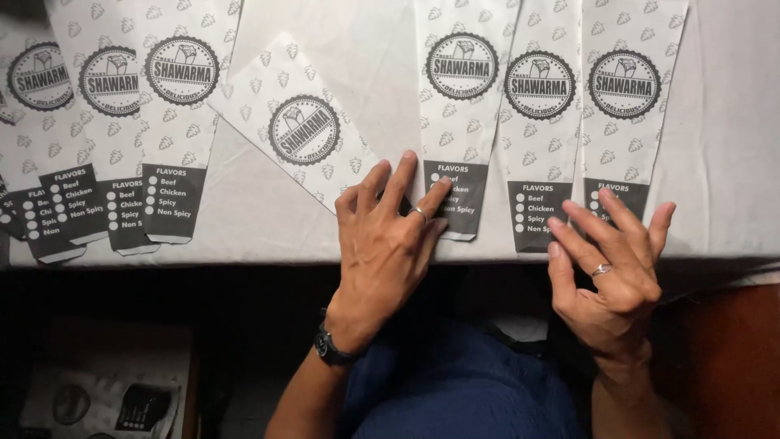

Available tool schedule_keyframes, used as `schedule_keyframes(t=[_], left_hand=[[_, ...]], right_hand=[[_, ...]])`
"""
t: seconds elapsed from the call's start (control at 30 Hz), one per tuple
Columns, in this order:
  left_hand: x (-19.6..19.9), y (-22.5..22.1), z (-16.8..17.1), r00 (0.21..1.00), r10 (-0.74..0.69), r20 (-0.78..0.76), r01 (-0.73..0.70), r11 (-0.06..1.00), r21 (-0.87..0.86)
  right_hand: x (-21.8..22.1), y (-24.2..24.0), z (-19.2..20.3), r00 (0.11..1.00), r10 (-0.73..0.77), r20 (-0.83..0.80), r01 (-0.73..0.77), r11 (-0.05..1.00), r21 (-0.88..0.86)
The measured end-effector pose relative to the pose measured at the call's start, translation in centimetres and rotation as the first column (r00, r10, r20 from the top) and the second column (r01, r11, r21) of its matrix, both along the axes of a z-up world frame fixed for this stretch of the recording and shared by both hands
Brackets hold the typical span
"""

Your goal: The person organizes a set of paper shawarma sleeves on a table, aligning them, checking their labels, and then applying adhesive from a bottle to the edge of one sleeve.

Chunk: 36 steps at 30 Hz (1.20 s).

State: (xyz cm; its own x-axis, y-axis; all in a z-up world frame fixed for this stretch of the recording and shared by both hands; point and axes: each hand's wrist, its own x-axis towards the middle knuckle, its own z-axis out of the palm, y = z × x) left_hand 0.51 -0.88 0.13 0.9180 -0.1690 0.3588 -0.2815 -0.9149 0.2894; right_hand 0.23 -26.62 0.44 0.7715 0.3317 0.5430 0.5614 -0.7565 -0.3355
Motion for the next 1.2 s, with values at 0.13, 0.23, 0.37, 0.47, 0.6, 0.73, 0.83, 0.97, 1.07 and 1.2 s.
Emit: schedule_keyframes(t=[0.13, 0.23, 0.37, 0.47, 0.6, 0.73, 0.83, 0.97, 1.07, 1.2], left_hand=[[-0.6, -0.3, 0.2, 0.991, 0.041, 0.128, -0.019, 0.986, -0.167], [-2.2, -0.8, 0.7, 0.959, 0.266, 0.092, -0.262, 0.963, -0.059], [-2.1, 0.8, -1.0, 0.980, 0.197, 0.033, -0.195, 0.979, -0.057], [-0.9, 3.0, -0.8, 0.991, -0.118, -0.061, 0.106, 0.979, -0.174], [-0.7, 2.9, 0.1, 0.964, -0.265, -0.012, 0.252, 0.930, -0.269], [-2.1, -0.3, 0.5, 0.906, -0.355, 0.230, 0.421, 0.812, -0.404], [-2.4, -2.0, -1.2, 0.906, -0.344, 0.245, 0.415, 0.834, -0.363], [-2.4, -2.1, -1.3, 0.906, -0.306, 0.292, 0.405, 0.827, -0.390], [-2.2, -2.0, -1.3, 0.908, -0.298, 0.296, 0.403, 0.815, -0.417], [-1.9, -3.0, -0.7, 0.936, -0.210, 0.282, 0.324, 0.826, -0.462]], right_hand=[[0.5, 3.1, 1.0, 0.978, 0.210, 0.004, -0.210, 0.976, 0.053], [1.0, 6.0, 0.7, 0.949, 0.310, -0.065, -0.310, 0.951, 0.004], [1.1, 5.7, 0.0, 0.945, 0.323, -0.061, -0.324, 0.946, -0.018], [0.9, 4.8, 0.1, 0.931, 0.352, -0.099, -0.351, 0.936, 0.022], [0.4, 4.6, 0.3, 0.946, 0.312, -0.087, -0.309, 0.950, 0.054], [0.6, 3.5, 0.0, 0.928, 0.360, -0.095, -0.345, 0.928, 0.143], [1.1, 3.7, 0.6, 0.911, 0.407, -0.073, -0.392, 0.907, 0.155], [0.9, 3.7, 0.9, 0.899, 0.434, -0.064, -0.419, 0.893, 0.167], [1.2, 3.8, 0.8, 0.894, 0.446, -0.031, -0.433, 0.881, 0.193], [1.3, 4.3, 0.8, 0.930, 0.366, -0.034, -0.354, 0.917, 0.184]])
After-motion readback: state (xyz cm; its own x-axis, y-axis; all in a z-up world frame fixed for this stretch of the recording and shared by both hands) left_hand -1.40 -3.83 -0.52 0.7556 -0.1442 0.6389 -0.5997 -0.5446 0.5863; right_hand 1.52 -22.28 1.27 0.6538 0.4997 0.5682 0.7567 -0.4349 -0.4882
